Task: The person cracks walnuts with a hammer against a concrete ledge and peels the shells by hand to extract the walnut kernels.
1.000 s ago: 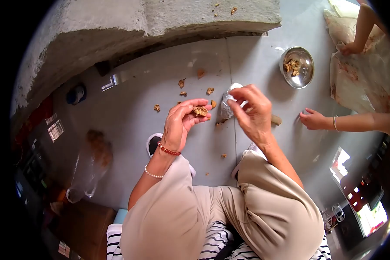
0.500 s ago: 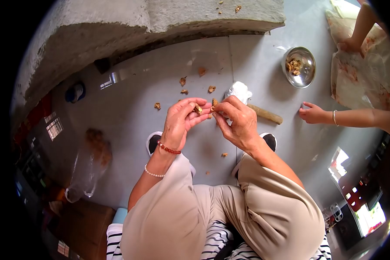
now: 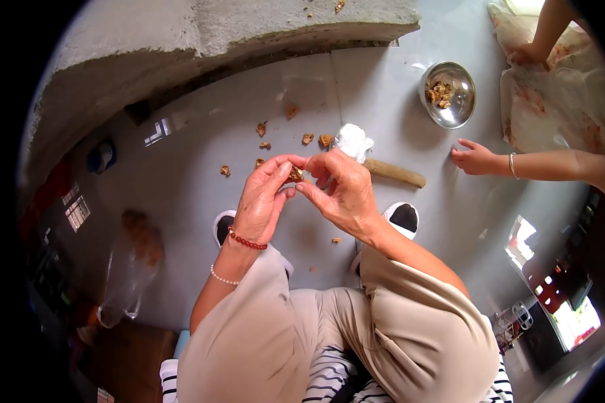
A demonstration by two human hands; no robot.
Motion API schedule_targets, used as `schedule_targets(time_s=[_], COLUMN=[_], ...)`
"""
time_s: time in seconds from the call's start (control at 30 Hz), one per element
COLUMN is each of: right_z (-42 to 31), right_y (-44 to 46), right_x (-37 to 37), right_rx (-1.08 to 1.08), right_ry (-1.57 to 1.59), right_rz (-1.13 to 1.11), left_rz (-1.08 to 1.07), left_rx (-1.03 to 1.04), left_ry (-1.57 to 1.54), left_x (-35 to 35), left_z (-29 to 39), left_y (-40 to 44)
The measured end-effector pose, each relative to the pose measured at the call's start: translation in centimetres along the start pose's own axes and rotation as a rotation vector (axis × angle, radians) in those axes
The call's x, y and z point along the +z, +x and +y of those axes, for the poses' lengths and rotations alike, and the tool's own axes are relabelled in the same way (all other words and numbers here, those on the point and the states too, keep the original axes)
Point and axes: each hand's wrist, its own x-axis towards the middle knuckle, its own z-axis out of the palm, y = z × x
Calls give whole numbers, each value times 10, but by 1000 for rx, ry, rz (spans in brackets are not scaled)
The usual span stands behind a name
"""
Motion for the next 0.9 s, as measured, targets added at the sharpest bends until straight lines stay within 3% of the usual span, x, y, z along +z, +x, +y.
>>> schedule_targets(time_s=[0.13, 0.27, 0.63, 0.9], right_z=[-1, -1, 0, 2], right_y=[1, -1, 2, -1], right_x=[3, 5, 1, -3], right_rx=[26, 230, 162, 28], right_ry=[110, 295, 334, 227], right_rz=[17, 39, 167, 183], left_rz=[-71, -59, -139, -138], left_rx=[37, 37, 121, 99], left_ry=[-29, -35, -143, -52], left_x=[-1, -1, -2, -7], left_z=[0, 1, 1, 1], left_y=[3, 2, 2, 3])
